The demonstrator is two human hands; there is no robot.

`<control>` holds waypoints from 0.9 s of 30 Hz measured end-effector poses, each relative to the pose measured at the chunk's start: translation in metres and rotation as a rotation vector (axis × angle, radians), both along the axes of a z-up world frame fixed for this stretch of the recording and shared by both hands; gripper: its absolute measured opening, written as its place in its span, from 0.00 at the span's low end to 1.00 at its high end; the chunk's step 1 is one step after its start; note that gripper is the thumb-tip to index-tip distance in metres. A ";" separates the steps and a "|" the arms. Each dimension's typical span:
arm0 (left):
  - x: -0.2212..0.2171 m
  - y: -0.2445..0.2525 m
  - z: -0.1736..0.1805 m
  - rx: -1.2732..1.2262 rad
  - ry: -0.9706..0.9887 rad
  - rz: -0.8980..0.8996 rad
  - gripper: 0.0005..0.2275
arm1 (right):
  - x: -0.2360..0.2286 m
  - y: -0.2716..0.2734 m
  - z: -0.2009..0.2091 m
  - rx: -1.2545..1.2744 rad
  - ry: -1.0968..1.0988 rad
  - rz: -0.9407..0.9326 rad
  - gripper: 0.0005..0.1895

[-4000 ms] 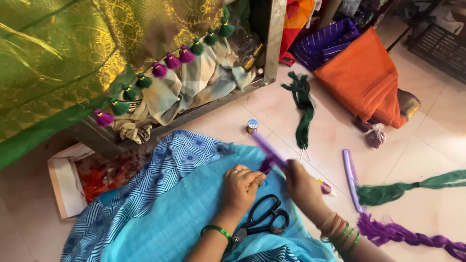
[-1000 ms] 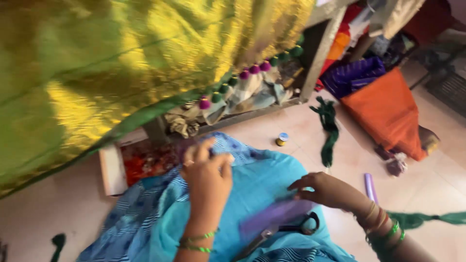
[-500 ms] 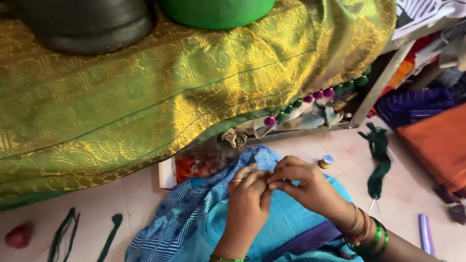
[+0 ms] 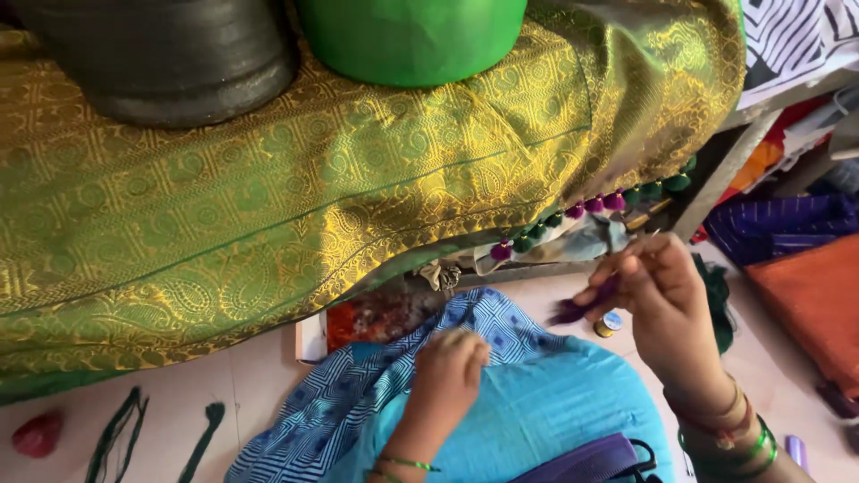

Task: The recorder is sewing decorative tassels and beads onto the edge of a green and gold sari pallu.

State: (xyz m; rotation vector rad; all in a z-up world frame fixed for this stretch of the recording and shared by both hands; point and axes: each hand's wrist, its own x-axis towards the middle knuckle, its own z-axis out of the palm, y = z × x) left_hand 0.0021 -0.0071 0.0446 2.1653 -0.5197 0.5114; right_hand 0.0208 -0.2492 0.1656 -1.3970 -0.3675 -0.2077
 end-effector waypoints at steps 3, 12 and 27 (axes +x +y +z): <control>0.020 0.005 0.047 -0.233 -0.245 0.071 0.12 | 0.006 -0.003 -0.021 -0.120 -0.044 -0.048 0.03; 0.027 -0.023 0.128 -0.983 0.609 -0.076 0.17 | -0.012 0.035 0.003 -0.735 -0.422 0.166 0.04; 0.021 -0.021 0.118 -0.938 0.213 -0.110 0.10 | 0.007 0.032 -0.056 -0.351 -0.258 -0.060 0.05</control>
